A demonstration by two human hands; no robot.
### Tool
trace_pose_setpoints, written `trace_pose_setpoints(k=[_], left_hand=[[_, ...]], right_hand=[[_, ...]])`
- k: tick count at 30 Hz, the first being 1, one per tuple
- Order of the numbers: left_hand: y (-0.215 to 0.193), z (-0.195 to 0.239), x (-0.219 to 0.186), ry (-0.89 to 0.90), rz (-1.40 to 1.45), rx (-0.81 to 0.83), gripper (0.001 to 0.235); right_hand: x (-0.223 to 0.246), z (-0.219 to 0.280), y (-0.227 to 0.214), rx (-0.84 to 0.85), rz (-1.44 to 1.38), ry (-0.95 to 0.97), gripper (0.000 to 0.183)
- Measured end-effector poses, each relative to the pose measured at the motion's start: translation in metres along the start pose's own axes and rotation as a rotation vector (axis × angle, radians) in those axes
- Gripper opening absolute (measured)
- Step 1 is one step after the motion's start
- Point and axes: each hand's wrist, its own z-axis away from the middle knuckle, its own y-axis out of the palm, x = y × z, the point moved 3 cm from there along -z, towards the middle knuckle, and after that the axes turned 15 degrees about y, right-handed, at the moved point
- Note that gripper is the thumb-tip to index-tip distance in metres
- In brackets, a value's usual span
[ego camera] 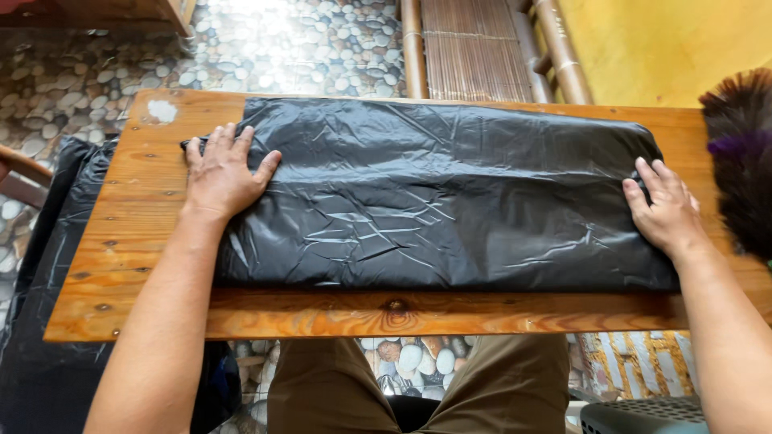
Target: The person sits at a wooden table and folds a black plastic garment bag containing a blue item. They use a feather duster to brush the surface of the bag before folding it in half and then into a smaller, compact rectangular shape.
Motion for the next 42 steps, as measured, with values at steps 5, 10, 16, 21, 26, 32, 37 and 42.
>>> trace_pose_setpoints(k=[5,10,16,21,26,32,37,42], left_hand=[[-0.004,0.004,-0.002,0.037,0.042,-0.126,0.079],[-0.005,0.014,0.033,-0.098,0.038,-0.203,0.093],[-0.012,0.028,0.049,-0.224,0.159,-0.419,0.086],[-0.043,0.024,0.026,-0.388,0.303,-0.234,0.090],[-0.056,0.009,0.016,-0.402,0.185,0.025,0.103],[-0.048,-0.019,0.009,-0.366,0.045,0.083,0.107],[-0.044,-0.024,0.014,-0.394,0.256,-0.004,0.079],[-0.054,-0.008,0.011,-0.430,0.855,-0.138,0.049]], right_hand=[[-0.004,-0.001,0.003,0.029,0.008,0.058,0.068],[-0.006,-0.002,0.004,0.010,0.010,0.020,0.069],[-0.070,-0.046,0.060,-0.305,-0.032,-0.376,0.059],[-0.069,-0.046,0.063,-0.275,-0.147,-0.390,0.057],[-0.071,-0.048,0.065,-0.225,-0.187,-0.313,0.059],[-0.067,-0.047,0.062,-0.217,-0.174,-0.301,0.061],[-0.075,-0.055,0.071,-0.301,-0.131,-0.391,0.057],[-0.079,-0.054,0.069,-0.353,-0.049,-0.425,0.057]])
